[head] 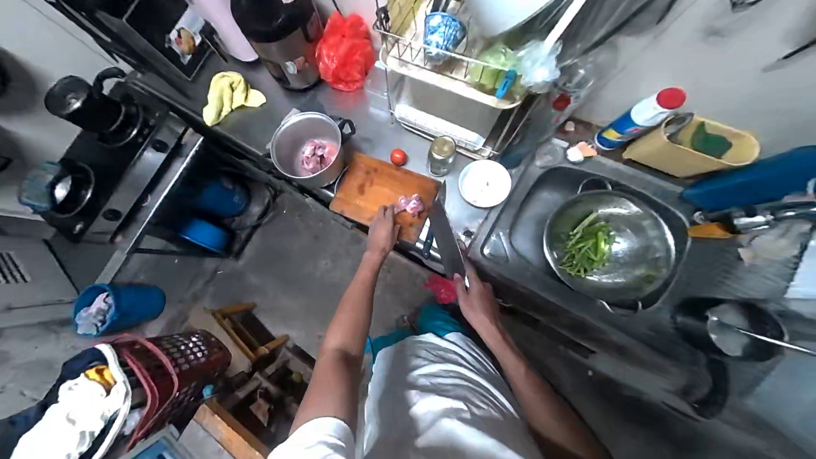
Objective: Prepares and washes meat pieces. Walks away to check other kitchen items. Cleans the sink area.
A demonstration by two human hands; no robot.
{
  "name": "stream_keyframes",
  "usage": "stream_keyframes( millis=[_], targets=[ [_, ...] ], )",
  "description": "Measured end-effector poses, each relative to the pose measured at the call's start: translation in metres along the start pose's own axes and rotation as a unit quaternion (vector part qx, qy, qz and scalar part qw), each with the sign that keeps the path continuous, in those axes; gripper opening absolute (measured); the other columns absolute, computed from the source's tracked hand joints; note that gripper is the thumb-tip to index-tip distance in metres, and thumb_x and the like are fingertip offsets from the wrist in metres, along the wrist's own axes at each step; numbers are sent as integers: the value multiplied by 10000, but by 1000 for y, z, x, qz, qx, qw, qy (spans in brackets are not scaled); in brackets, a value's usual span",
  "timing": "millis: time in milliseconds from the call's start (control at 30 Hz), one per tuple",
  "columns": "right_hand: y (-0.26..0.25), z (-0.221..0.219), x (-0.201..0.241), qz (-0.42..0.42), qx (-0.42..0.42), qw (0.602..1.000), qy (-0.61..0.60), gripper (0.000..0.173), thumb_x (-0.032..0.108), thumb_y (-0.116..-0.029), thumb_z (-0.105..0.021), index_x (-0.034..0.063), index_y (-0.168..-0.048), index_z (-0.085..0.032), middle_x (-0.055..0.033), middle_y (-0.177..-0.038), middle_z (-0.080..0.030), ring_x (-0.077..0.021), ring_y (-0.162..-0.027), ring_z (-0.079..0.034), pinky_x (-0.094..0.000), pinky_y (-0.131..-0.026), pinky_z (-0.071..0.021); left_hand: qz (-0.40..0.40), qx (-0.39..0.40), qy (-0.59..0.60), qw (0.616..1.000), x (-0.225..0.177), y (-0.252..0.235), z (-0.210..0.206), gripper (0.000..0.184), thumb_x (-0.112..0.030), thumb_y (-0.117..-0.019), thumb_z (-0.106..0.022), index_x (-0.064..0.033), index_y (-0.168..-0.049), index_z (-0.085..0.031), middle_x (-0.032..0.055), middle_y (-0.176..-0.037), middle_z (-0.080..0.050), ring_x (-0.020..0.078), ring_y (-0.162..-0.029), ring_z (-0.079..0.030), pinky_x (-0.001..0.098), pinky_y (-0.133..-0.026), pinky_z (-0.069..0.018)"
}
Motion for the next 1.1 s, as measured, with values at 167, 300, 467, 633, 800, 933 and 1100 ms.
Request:
stream_keyframes(
  millis=[167, 300, 467, 633, 800, 933, 1100],
  targets=[
    [-57, -36, 28, -23, -5, 999, -25, 486, 305, -1096, -447, 56, -1512, -472, -205, -1016, -721, -350, -873, -726, -544, -816, -589, -74, 113, -19, 991, -11, -61, -1, 570, -168, -978, -681, -201, -1516, -496, 220, -1504, -474, 437, -1330, -517, 584, -1046, -499],
    [-83, -59, 57, -22, -39, 999, -31, 492, 277, -1094, -444, 35, -1522, -459, -219, -1148, -714, -357, -985, -724, -537, -896, -579, -72, 100, 48, 991, 4, -55, 14, 437, -128, -976, -677, -131, -1401, -574, 180, -1396, -589, 374, -1134, -671, 551, -942, -578],
    [-101, -100, 117, -37, -54, 998, -18, 455, 235, -1091, -441, 20, -1490, -482, -216, -1066, -726, -373, -926, -735, -541, -829, -598, -69, 97, 119, 986, 44, -70, 4, 493, -139, -938, -713, -85, -1408, -575, 179, -1332, -629, 325, -1113, -684, 504, -951, -583],
    [-110, -142, 147, -102, -63, 991, -63, 454, 219, -1091, -427, 23, -1499, -464, -211, -1068, -720, -364, -926, -725, -540, -843, -592, -101, 184, 134, 968, 74, -76, 10, 484, -172, -934, -725, -28, -1370, -571, 172, -1256, -660, 281, -1064, -690, 461, -952, -580],
    [-107, -156, 163, -180, -95, 978, -42, 463, 276, -1107, -404, 54, -1508, -472, -223, -1130, -719, -393, -948, -731, -559, -832, -594, -160, 232, 110, 953, 84, -85, 15, 303, -219, -974, -694, -1, -1183, -666, 168, -1283, -650, 276, -1093, -681, 455, -981, -568],
    [-107, -158, 173, -195, -113, 973, -45, 471, 267, -1108, -394, 39, -1515, -454, -234, -1141, -713, -400, -958, -729, -558, -839, -592, -252, 200, 76, 944, 77, -93, 21, 518, -251, -957, -714, -60, -1407, -542, 148, -1536, -466, 277, -1338, -553, 439, -1089, -511],
    [-107, -160, 177, -217, -119, 968, -41, 446, 252, -1110, -391, 35, -1495, -456, -227, -1123, -713, -385, -957, -732, -544, -839, -595, -342, 229, 50, 910, 69, -101, 17, 431, -251, -980, -676, -70, -1364, -597, 85, -1500, -532, 264, -1370, -511, 424, -1138, -444]
  ],
)
Point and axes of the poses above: each hand's wrist, its own y-axis away from the middle knuckle, its own z-axis out of the back of the hand, x = y × z, the point moved 5 cm from there along -y, towards the middle knuckle
